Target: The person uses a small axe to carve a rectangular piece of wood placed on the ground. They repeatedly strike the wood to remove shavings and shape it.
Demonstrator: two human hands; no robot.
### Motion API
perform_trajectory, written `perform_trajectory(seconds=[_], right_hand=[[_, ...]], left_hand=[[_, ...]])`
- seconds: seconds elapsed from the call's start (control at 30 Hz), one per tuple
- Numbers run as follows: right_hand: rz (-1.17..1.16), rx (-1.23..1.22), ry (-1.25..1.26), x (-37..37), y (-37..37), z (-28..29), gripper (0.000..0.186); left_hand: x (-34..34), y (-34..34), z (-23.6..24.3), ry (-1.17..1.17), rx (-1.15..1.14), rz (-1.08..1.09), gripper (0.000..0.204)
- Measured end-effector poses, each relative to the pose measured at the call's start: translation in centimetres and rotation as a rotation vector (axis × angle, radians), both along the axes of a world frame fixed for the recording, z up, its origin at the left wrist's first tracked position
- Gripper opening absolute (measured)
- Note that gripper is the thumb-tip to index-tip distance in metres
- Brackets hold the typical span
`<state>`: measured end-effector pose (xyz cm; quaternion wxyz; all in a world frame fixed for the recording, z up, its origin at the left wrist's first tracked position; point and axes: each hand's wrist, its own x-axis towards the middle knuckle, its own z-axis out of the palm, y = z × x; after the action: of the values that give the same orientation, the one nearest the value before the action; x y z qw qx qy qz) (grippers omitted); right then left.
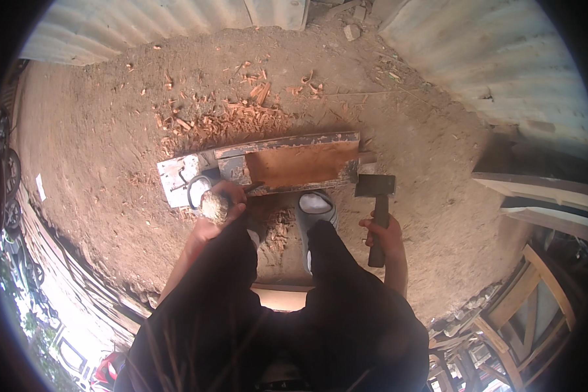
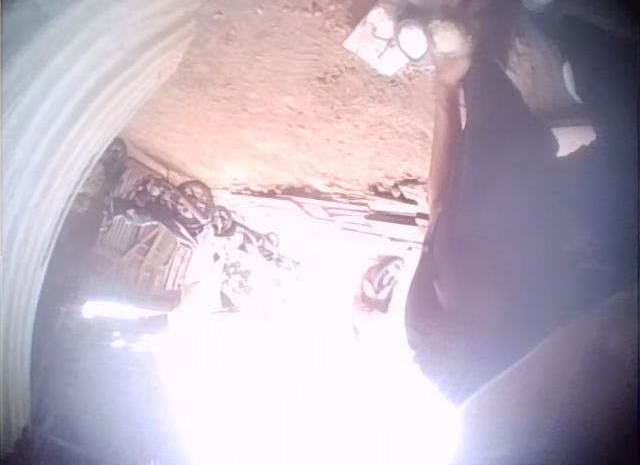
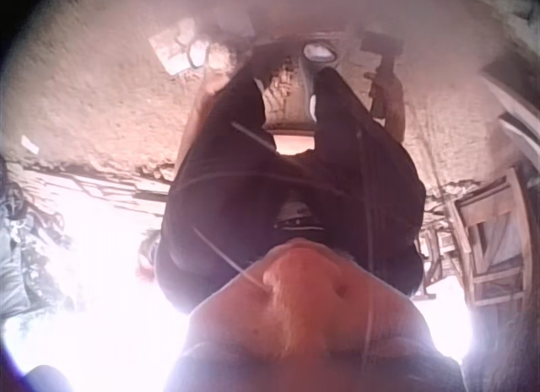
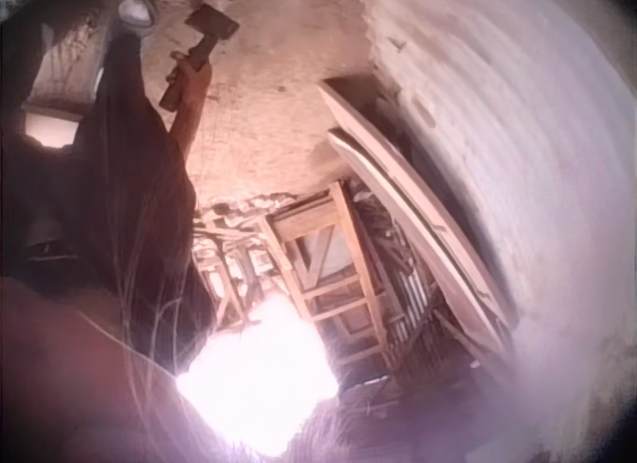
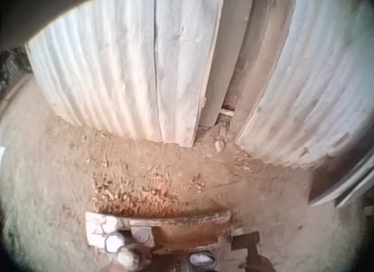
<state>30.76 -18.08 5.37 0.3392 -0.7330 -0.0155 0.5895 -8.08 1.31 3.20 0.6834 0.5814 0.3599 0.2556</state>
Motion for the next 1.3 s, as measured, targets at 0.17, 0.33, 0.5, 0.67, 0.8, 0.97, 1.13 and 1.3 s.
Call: perform_trajectory(seconds=[0.17,0.33,0.5,0.67,0.8,0.97,1.13,1.3], right_hand=[[0.047,-0.025,-0.120,-0.4,0.2,-0.5,0.044],[0.023,-0.163,-0.120,-0.9,1.2,-2.2,0.043],[-0.206,-0.106,0.062,0.4,0.4,-2.6,0.037],[-0.321,-0.058,0.115,-1.6,2.2,-1.7,0.024],[-0.546,0.094,0.690,1.9,0.5,-4.0,0.018],[-0.318,-0.020,0.161,-0.7,2.6,1.1,0.017],[-0.073,0.206,-0.008,-1.9,6.8,8.0,0.022],[0.157,0.397,-0.161,-3.0,11.2,14.3,0.019]], left_hand=[[0.4,-0.2,-1.1,0.287,0.132,0.055,0.034],[2.9,4.3,1.3,0.223,0.298,0.064,0.032],[5.6,5.8,1.3,0.052,0.074,0.008,0.032],[6.3,5.5,0.3,0.318,-0.358,0.073,0.040],[5.9,4.1,-0.4,0.263,-0.174,0.275,0.045],[6.1,3.7,-1.2,0.277,0.024,0.111,0.036],[5.3,2.0,-6.3,0.259,0.391,-0.003,0.032],[9.0,0.3,-6.5,0.083,0.394,0.016,0.020]])
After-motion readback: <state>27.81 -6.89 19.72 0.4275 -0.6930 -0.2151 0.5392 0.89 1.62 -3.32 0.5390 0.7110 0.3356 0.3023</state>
